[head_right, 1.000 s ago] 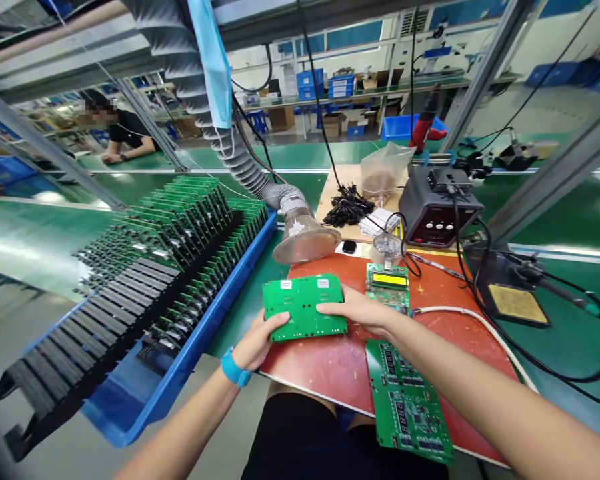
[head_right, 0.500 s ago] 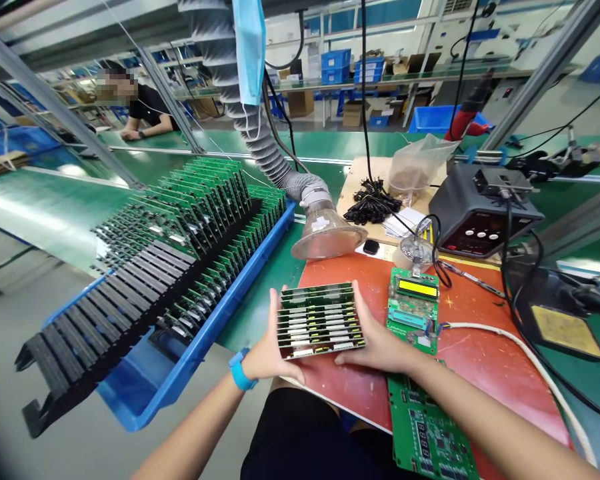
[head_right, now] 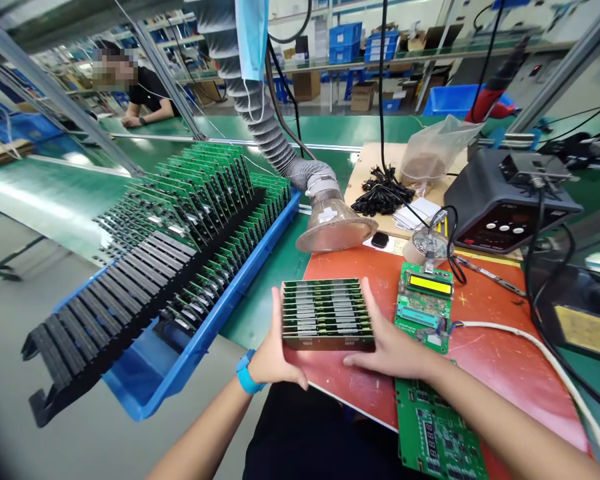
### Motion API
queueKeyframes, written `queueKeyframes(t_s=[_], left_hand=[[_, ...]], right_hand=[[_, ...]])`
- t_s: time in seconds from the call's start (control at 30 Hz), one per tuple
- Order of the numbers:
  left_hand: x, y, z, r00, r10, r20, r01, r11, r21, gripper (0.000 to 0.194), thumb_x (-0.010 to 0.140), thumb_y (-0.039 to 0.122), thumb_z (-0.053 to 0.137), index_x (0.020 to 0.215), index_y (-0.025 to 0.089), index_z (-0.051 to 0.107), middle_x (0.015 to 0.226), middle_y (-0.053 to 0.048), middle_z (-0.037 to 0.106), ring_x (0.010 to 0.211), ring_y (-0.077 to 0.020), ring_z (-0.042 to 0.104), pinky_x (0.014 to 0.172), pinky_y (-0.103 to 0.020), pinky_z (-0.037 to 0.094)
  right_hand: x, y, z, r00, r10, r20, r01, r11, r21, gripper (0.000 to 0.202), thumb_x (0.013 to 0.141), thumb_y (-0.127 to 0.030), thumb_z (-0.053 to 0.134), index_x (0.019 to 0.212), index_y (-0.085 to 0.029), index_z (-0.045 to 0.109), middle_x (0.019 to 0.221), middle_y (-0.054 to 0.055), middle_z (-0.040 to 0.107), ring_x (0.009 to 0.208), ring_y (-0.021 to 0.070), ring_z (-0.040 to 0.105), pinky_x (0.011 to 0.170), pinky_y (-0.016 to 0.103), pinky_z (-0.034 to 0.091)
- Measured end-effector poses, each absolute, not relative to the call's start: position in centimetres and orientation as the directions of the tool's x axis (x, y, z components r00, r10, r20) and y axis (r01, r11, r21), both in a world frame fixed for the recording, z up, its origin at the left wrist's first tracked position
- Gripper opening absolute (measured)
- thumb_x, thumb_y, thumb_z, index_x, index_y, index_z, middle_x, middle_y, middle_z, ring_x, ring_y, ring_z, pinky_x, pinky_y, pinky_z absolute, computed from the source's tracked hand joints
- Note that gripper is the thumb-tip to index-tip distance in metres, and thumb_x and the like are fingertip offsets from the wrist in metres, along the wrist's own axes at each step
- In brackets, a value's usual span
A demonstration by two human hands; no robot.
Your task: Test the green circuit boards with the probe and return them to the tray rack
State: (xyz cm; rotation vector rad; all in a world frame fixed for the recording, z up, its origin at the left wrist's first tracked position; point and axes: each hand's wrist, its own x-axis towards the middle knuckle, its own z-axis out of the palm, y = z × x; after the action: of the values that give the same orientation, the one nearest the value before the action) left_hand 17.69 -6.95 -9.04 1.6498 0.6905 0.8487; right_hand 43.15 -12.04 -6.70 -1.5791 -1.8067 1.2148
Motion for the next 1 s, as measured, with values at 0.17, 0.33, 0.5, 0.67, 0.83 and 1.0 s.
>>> queueKeyframes(t_s=[0.17, 0.33, 0.5, 0.67, 0.83, 1.0], left_hand=[[18.8, -7.4, -6.7, 0.371, 0.928, 0.021, -0.029, -0.011, 1.0, 0.079, 0.092, 0.059, 0.036, 0.152, 0.025, -0.002, 0.162, -0.002, -0.003, 0.148, -0.019, -0.003, 0.121, -0.035, 0.004], [19.5, -7.0, -6.6, 0.299, 0.95, -0.092, -0.054, 0.113, 0.992, 0.064, 0.097, 0.041, 0.033, 0.152, 0.026, 0.005, 0.16, -0.002, 0.015, 0.147, -0.0177, 0.011, 0.121, -0.037, 0.011], [19.5, -6.1, -5.4, 0.354, 0.925, -0.137, 0.103, 0.108, 0.989, 0.073, 0.093, 0.045, 0.045, 0.152, 0.024, 0.006, 0.161, -0.002, 0.004, 0.148, -0.0179, 0.003, 0.121, -0.035, 0.008], [20.3, -4.2, -4.5, 0.354, 0.921, -0.164, 0.003, 0.175, 0.985, 0.069, 0.09, 0.046, 0.053, 0.148, 0.027, 0.02, 0.152, -0.008, 0.032, 0.139, -0.0226, 0.034, 0.115, -0.04, 0.029], [20.6, -3.8, -5.8, 0.259, 0.959, -0.112, -0.157, 0.157, 0.975, 0.058, 0.092, 0.05, 0.046, 0.142, 0.026, 0.031, 0.146, -0.008, 0.041, 0.137, -0.0229, 0.037, 0.115, -0.04, 0.029], [19.1, -5.5, -8.5, 0.347, 0.937, 0.038, -0.246, 0.052, 0.968, 0.062, 0.09, 0.039, 0.045, 0.147, 0.026, 0.026, 0.16, 0.002, 0.016, 0.148, -0.018, 0.007, 0.12, -0.032, 0.014]], right_hand=[[43.3, -12.4, -5.9, -0.244, 0.946, -0.212, 0.62, -0.016, -0.785, 0.145, 0.06, -0.049, 0.081, 0.14, -0.021, -0.037, 0.157, 0.015, -0.018, 0.144, 0.0321, 0.0, 0.115, 0.052, 0.012], [43.2, -12.9, -6.0, -0.269, 0.945, -0.187, 0.589, 0.008, -0.808, 0.14, 0.065, -0.05, 0.077, 0.14, -0.024, -0.038, 0.157, 0.013, -0.02, 0.143, 0.0312, -0.002, 0.115, 0.052, 0.014], [43.3, -12.8, -6.2, -0.267, 0.945, -0.189, 0.557, -0.008, -0.83, 0.139, 0.066, -0.051, 0.077, 0.139, -0.024, -0.039, 0.157, 0.014, -0.02, 0.144, 0.0314, 0.0, 0.115, 0.053, 0.014], [43.7, -12.8, -6.7, -0.277, 0.949, -0.152, 0.587, 0.042, -0.808, 0.142, 0.063, -0.057, 0.077, 0.141, -0.023, -0.037, 0.158, 0.016, -0.016, 0.144, 0.0317, -0.003, 0.115, 0.054, 0.011], [43.9, -12.7, -6.9, -0.297, 0.948, -0.117, 0.59, 0.086, -0.803, 0.142, 0.064, -0.059, 0.076, 0.14, -0.022, -0.037, 0.158, 0.015, -0.017, 0.145, 0.0322, -0.001, 0.115, 0.053, 0.015], [44.0, -12.2, -6.7, -0.331, 0.931, -0.157, 0.575, 0.067, -0.815, 0.145, 0.061, -0.062, 0.076, 0.14, -0.02, -0.038, 0.155, 0.015, -0.024, 0.143, 0.0319, -0.006, 0.116, 0.051, 0.011]])
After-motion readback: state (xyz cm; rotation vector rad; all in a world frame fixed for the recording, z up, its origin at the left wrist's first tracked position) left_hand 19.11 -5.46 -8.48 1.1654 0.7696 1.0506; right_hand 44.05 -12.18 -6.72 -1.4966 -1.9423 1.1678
